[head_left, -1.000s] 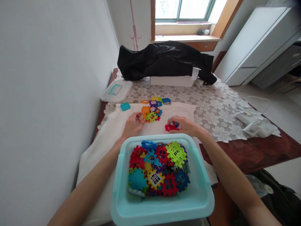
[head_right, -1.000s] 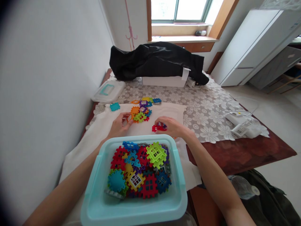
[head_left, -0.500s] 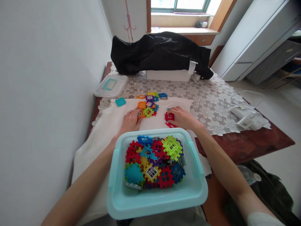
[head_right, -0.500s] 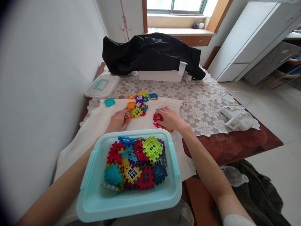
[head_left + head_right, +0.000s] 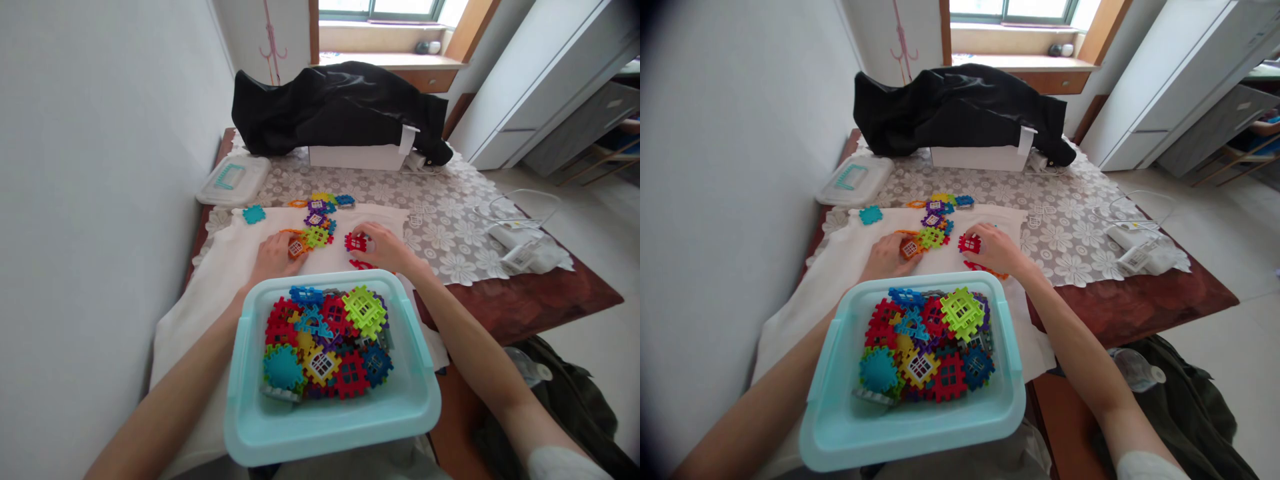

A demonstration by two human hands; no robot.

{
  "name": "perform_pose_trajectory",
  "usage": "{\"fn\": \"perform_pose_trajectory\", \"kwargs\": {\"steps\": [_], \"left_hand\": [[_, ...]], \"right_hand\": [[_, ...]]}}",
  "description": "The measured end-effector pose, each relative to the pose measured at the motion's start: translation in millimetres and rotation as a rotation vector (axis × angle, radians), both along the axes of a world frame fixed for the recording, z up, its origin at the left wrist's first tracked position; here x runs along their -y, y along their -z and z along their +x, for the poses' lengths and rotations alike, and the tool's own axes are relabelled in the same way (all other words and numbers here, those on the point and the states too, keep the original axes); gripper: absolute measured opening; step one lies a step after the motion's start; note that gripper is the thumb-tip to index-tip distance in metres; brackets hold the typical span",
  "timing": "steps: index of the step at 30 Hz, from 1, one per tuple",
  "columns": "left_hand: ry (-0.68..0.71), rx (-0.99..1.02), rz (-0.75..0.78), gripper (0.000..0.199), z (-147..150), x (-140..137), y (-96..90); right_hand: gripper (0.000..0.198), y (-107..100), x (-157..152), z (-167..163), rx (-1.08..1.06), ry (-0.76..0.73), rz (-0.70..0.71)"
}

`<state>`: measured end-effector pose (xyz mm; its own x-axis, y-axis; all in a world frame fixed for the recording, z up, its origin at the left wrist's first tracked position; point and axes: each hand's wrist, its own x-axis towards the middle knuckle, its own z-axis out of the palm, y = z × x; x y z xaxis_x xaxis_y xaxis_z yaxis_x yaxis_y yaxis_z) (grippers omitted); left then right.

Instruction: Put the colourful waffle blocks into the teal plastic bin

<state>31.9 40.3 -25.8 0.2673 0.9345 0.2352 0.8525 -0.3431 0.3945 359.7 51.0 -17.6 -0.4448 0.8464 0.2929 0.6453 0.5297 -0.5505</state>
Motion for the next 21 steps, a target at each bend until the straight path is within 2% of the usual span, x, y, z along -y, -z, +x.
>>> {"fn": "perform_pose_trajectory", "kwargs": {"steps": [3, 7, 14, 16, 21], "left_hand": [[-0.035, 0.031, -0.002, 0.049, 2.1, 4.7, -8.2], [-0.086, 0.165, 0.027, 0.039, 1.8, 12.4, -19.7], [-0.101, 0.303, 0.268, 0.036, -4.3, 12.0, -20.4], [-0.102, 0.289, 0.236, 0.035, -4.9, 8.3, -17.9], [-0.079, 0.156, -0.004, 0.035, -5.3, 3.3, -15.6]], "right_hand": [[0.023, 0.7, 2.6, -5.9, -0.134, 0.008, -0.003], [0.024, 2.1, 5.2, -10.0, -0.107, 0.029, -0.006], [0.023, 1.2, 5.4, -9.7, -0.096, 0.05, 0.007], [0.023, 2.2, 6.1, -11.3, -0.076, 0.052, 0.014], [0.024, 8.5, 6.6, -15.9, -0.035, 0.044, 0.062]]}}
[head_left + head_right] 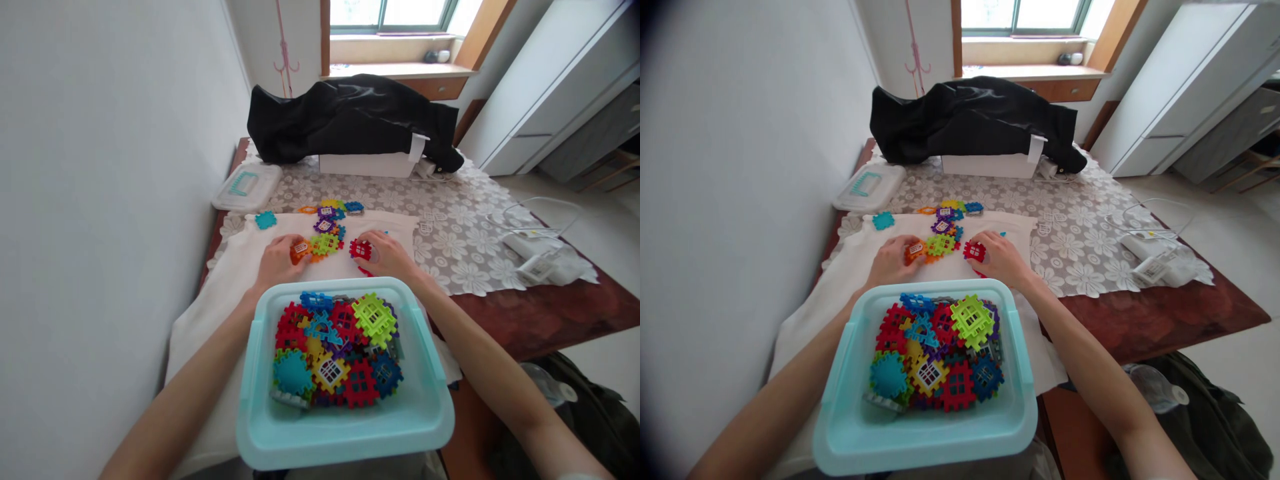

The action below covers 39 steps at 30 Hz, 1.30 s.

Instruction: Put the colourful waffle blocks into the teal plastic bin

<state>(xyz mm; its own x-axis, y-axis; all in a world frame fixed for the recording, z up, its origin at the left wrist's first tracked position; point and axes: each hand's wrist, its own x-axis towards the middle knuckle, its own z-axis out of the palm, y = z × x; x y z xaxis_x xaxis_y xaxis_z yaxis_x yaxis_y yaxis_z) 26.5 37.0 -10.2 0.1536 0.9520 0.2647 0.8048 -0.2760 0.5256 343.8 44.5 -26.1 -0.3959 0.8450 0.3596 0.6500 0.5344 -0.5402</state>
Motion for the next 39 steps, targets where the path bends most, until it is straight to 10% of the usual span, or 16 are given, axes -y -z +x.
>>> {"fn": "perform_pose_trajectory", "kwargs": {"steps": [12, 33, 39], "left_hand": [[0.182, -0.073, -0.063, 0.027, -7.0, -1.2, -3.3], [0.31, -0.1, -0.061, 0.05, -6.9, -2.7, 2.7], [0.332, -0.115, -0.05, 0.033, -0.1, -0.8, 2.8]], "right_hand": [[0.024, 6.7, -0.1, -23.2, -0.173, 0.018, 0.084], [0.017, 3.6, -0.2, -43.2, 0.191, -0.001, -0.005], [0.02, 7.3, -2.7, -37.0, -0.038, 0.038, -0.035]]}}
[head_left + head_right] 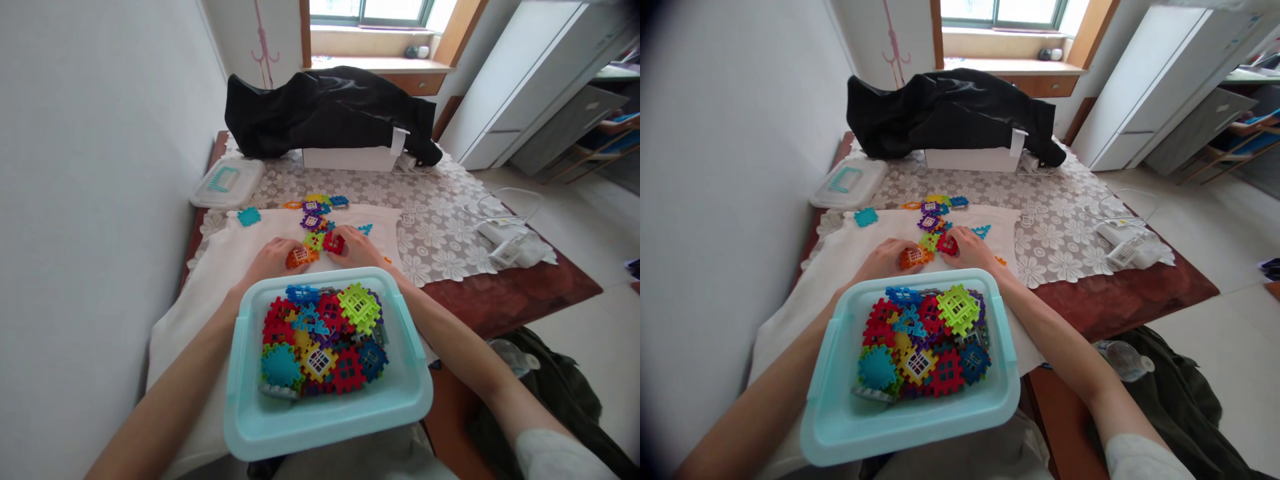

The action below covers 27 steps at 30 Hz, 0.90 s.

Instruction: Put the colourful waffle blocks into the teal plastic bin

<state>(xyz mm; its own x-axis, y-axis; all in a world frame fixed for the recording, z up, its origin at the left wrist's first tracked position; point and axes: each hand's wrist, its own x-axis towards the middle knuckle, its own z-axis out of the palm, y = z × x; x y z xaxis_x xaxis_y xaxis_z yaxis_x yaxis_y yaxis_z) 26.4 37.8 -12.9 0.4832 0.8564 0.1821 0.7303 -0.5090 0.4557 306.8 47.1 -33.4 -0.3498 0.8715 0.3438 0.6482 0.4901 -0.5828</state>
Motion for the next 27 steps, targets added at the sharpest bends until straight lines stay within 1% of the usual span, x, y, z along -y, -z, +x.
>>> {"fn": "perform_pose_trajectory", "kwargs": {"steps": [3, 6, 8, 10, 11, 13, 16, 18, 20, 22, 24, 27], "left_hand": [[0.052, 0.011, -0.003, 0.032, 1.6, 3.5, -5.6], [0.154, 0.023, -0.05, 0.037, 2.6, 6.7, -13.1], [0.236, 0.027, -0.098, 0.036, 2.9, 8.7, -17.7], [0.293, 0.041, -0.141, 0.032, 2.1, 10.3, -20.7], [0.309, 0.053, -0.157, 0.032, 0.9, 10.7, -21.4], [0.295, 0.099, -0.16, 0.033, -3.4, 10.1, -20.8], [0.173, 0.152, -0.085, 0.029, -12.7, 4.9, -16.0], [0.069, 0.126, -0.021, 0.026, -17.7, -0.3, -11.4], [0.006, 0.075, 0.005, 0.026, -19.9, -4.7, -6.5], [0.0, 0.063, -0.007, 0.028, -19.3, -7.3, -1.6], [0.036, 0.089, -0.032, 0.033, -17.0, -8.5, 2.9], [0.067, 0.11, -0.063, 0.039, -12.8, -8.7, 6.8]], "right_hand": [[0.023, 2.1, -0.8, 0.8, -0.16, -0.003, 0.027], [0.024, 2.3, -0.4, -1.1, -0.291, 0.0, 0.028], [0.023, 2.7, 0.6, -2.7, -0.357, 0.019, 0.03], [0.024, 4.1, 1.7, -3.5, -0.375, 0.036, 0.037], [0.024, 5.3, 2.2, -3.6, -0.363, 0.035, 0.04], [0.025, 8.3, 2.5, -3.3, -0.307, 0.011, 0.042], [0.026, 12.4, 1.6, -2.7, -0.156, -0.054, 0.041], [0.027, 13.5, 0.8, -2.7, -0.036, -0.092, 0.062], [0.031, 12.5, 0.7, -2.9, 0.061, -0.132, 0.095], [0.035, 9.6, 1.3, -3.2, 0.12, -0.164, 0.114], [0.038, 5.7, 2.2, -3.4, 0.149, -0.189, 0.108], [0.034, 2.1, 2.6, -3.2, 0.166, -0.225, 0.084]]}}
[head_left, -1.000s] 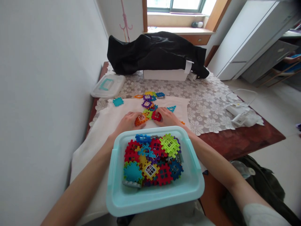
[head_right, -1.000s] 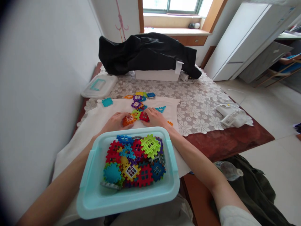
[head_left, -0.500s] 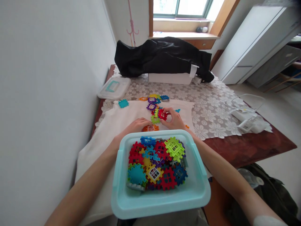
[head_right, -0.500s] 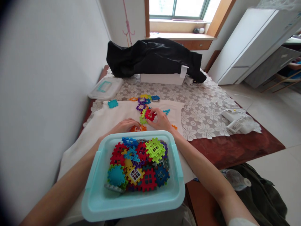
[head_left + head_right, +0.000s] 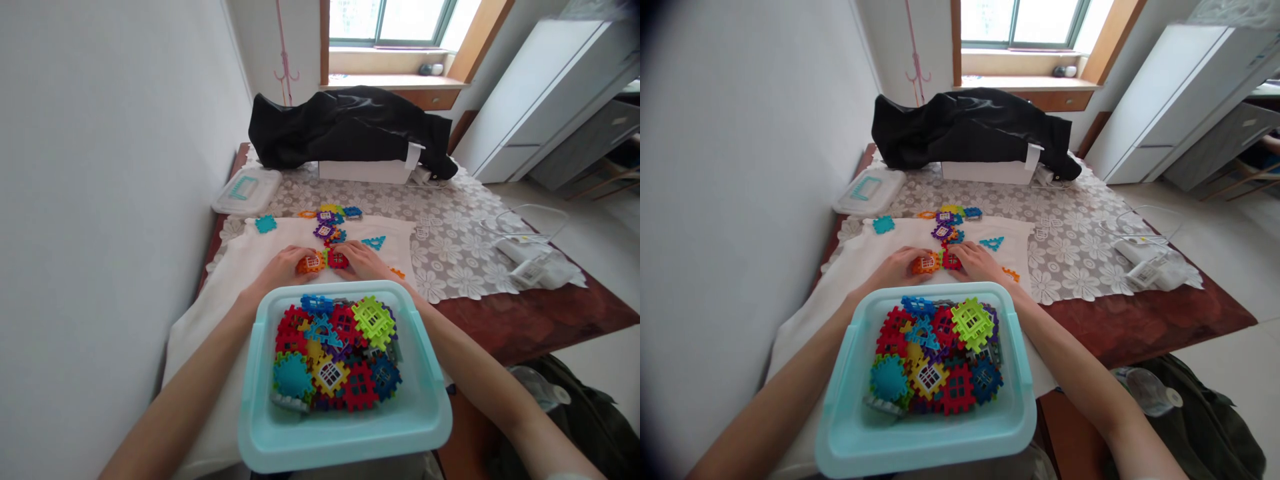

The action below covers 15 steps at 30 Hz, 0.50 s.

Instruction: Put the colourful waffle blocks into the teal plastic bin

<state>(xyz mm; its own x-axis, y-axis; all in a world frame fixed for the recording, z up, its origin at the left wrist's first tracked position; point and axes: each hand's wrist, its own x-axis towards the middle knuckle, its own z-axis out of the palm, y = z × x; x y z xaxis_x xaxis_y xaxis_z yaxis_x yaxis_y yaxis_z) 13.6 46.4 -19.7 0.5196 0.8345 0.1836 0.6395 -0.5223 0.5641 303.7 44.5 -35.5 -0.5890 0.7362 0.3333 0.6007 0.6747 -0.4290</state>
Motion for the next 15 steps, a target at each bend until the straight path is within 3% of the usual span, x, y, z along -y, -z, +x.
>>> {"fn": "perform_pose_trajectory", "kwargs": {"steps": [7, 11, 15], "left_hand": [[-0.067, -0.055, 0.012, 0.034, 10.7, 6.4, -7.5], [-0.105, -0.072, 0.033, 0.028, 9.9, 9.2, -10.5], [-0.26, 0.092, 0.098, 0.033, -8.4, -3.4, -12.7]], "right_hand": [[0.037, 1.8, 2.9, 0.2, -0.019, 0.025, -0.013], [0.029, -4.1, 6.3, -1.8, 0.004, 0.049, -0.041], [0.032, -2.2, 4.1, -0.4, -0.038, 0.056, -0.036]]}}
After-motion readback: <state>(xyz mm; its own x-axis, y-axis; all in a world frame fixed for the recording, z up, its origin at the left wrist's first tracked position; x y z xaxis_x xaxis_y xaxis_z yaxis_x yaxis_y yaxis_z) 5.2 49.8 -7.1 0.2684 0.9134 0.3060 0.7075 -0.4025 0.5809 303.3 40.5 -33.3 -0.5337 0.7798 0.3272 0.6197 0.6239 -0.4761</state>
